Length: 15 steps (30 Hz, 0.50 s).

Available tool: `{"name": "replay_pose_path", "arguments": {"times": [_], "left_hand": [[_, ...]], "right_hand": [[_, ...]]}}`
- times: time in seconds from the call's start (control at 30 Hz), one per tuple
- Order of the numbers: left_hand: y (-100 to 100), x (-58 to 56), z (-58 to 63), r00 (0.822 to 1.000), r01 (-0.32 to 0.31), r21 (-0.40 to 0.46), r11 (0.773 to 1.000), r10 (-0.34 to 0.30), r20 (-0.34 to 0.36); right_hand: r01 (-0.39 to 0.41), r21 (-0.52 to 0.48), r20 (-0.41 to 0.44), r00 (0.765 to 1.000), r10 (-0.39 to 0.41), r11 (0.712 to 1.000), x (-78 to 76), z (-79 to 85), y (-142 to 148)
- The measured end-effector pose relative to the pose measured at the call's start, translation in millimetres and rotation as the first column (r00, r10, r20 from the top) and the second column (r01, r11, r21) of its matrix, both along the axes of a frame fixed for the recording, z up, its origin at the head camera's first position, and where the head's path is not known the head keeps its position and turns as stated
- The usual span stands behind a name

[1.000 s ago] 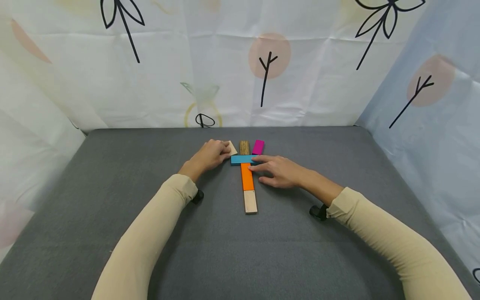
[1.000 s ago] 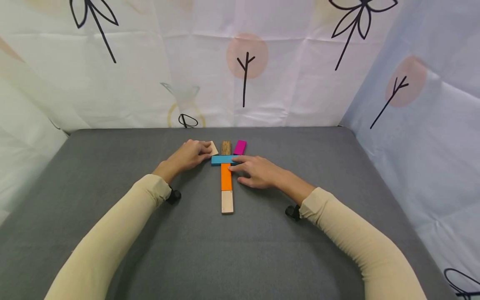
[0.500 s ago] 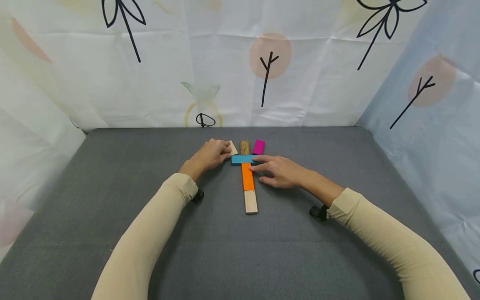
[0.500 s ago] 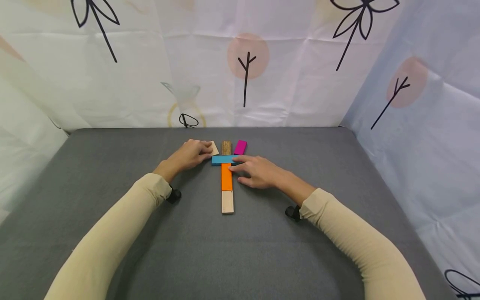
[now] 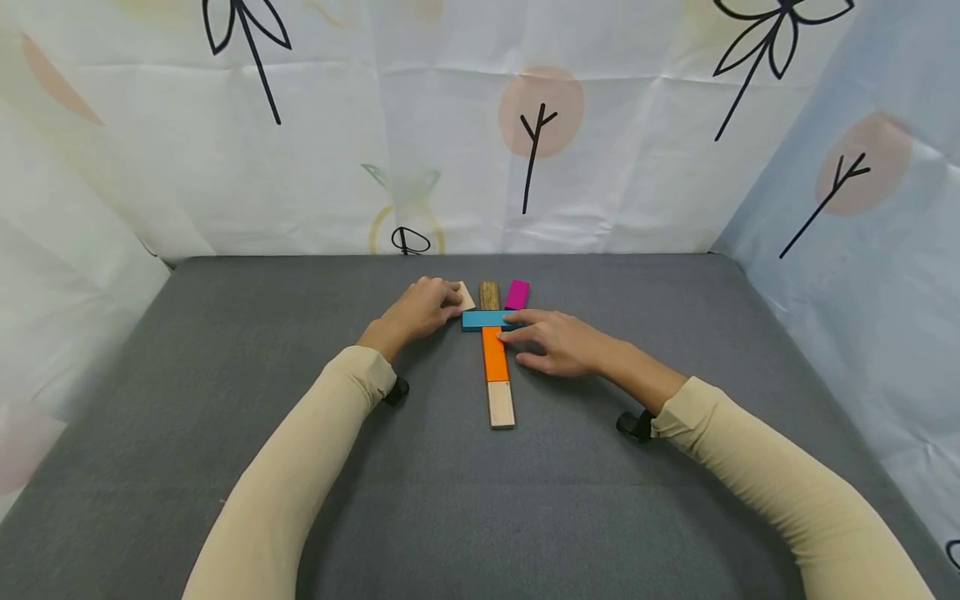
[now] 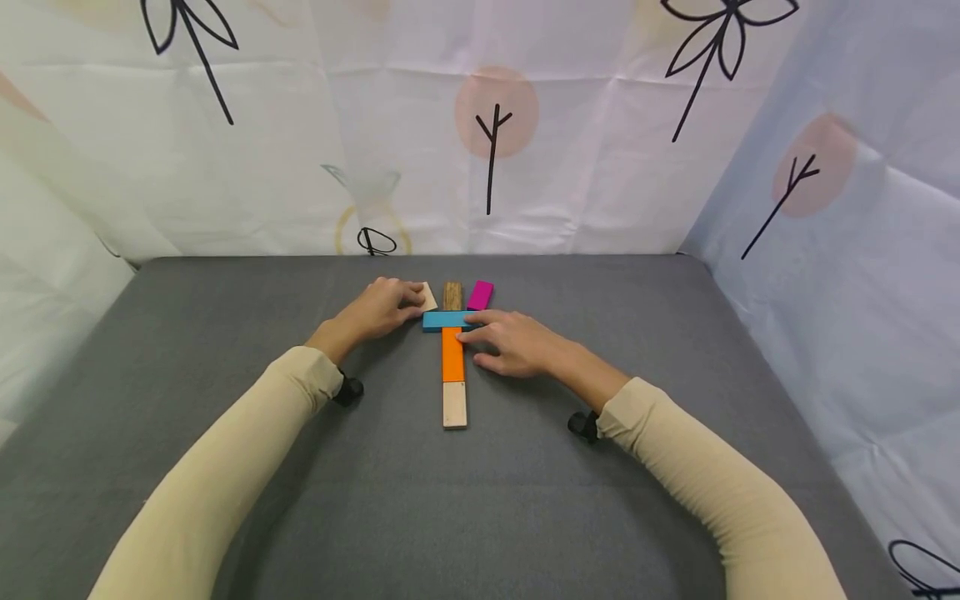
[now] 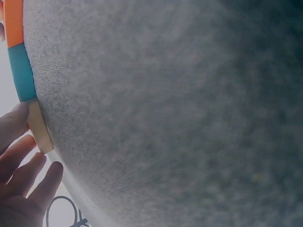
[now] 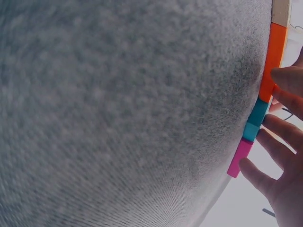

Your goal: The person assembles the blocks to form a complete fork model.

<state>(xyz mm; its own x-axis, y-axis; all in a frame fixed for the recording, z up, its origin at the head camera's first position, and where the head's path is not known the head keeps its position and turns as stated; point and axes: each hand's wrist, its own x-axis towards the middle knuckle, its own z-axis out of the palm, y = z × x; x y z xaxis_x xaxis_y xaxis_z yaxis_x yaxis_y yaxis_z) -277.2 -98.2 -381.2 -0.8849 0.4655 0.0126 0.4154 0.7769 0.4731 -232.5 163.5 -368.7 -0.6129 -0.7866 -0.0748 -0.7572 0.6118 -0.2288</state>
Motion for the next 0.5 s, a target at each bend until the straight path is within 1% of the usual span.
{"name": "replay_pose_path", "arguments": {"times": [0.23, 0.4, 0.5], "left_hand": [[-0.5, 0.0, -1.4, 1.0, 0.015, 0.006, 1.0, -0.015, -0.011], [-2.0, 1.0, -0.9, 0.999, 0.037, -0.001, 0.999, -0.037, -0.029], [-3.5, 2.1, -0.4, 0.999, 0.038, -0.009, 0.999, -0.038, -0.031]], "right_hand": [[0.008, 0.001, -0.004, 1.0, -0.008, 1.0, 0.7, 0.0, 0.0], [-0.015, 0.02, -0.031, 0.999, 0.016, 1.0, 1.8, 1.2, -1.5], [-0.023, 0.034, -0.042, 0.999, 0.025, 0.999, 2.2, 1.6, -3.2]]}}
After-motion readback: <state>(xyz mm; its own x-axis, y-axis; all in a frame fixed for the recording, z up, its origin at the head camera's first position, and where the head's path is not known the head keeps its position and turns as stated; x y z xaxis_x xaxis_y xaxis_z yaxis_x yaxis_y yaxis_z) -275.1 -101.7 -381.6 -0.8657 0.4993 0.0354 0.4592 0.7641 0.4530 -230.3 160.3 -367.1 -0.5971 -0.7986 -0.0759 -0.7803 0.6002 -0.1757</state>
